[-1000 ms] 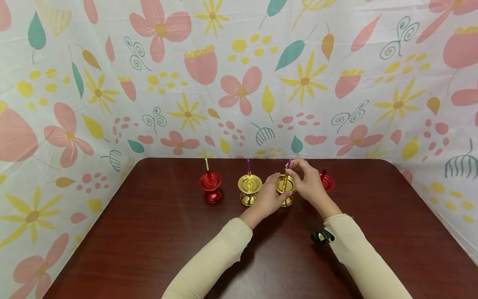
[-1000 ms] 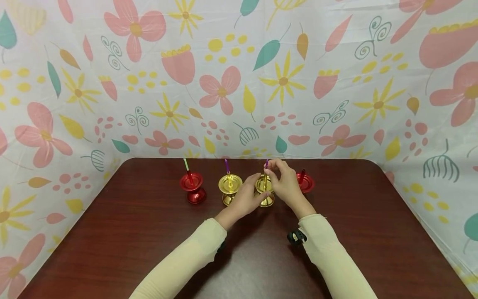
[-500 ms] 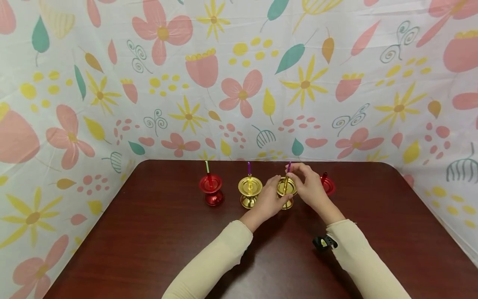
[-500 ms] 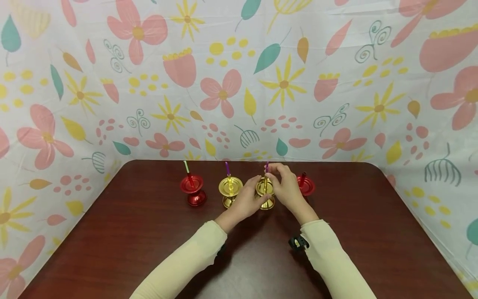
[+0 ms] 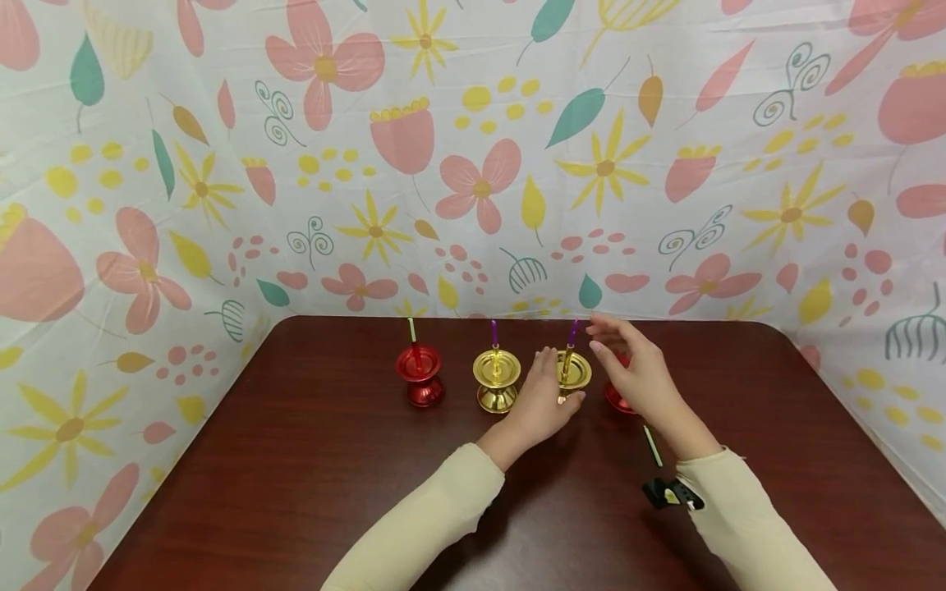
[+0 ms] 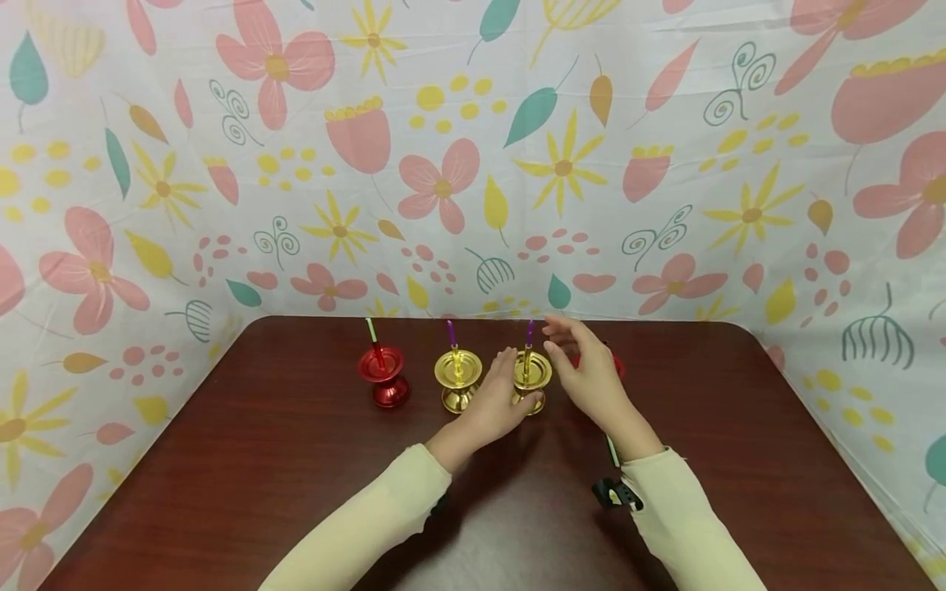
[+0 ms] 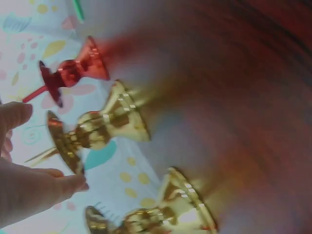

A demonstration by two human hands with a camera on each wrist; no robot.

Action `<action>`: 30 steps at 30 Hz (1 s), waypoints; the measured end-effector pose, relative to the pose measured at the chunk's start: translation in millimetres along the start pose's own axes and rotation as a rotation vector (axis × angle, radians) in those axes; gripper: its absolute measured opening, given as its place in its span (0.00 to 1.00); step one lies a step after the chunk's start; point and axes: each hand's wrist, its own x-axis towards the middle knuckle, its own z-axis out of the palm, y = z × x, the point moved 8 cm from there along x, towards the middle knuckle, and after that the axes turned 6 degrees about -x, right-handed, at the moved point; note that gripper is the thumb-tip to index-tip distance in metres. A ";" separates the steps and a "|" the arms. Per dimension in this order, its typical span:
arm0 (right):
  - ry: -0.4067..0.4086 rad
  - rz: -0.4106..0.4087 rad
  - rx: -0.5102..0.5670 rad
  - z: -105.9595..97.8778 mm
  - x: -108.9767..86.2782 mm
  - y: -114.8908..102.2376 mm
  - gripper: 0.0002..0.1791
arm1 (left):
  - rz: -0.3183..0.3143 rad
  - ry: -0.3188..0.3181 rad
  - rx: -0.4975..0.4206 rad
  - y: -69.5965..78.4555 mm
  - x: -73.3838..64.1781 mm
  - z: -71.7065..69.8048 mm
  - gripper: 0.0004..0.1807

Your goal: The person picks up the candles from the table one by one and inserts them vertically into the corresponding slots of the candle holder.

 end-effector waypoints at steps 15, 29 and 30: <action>-0.149 0.051 -0.094 -25.1 -28.4 10.0 0.11 | 0.023 -0.039 0.180 44.7 -27.4 -21.2 0.34; -0.135 0.094 -0.125 -49.5 -50.2 33.1 0.09 | 0.174 0.172 0.006 57.2 -19.6 -8.4 0.20; -0.136 0.101 -0.126 -50.6 -51.3 34.6 0.09 | 0.179 0.185 -0.005 56.4 -18.4 -5.5 0.20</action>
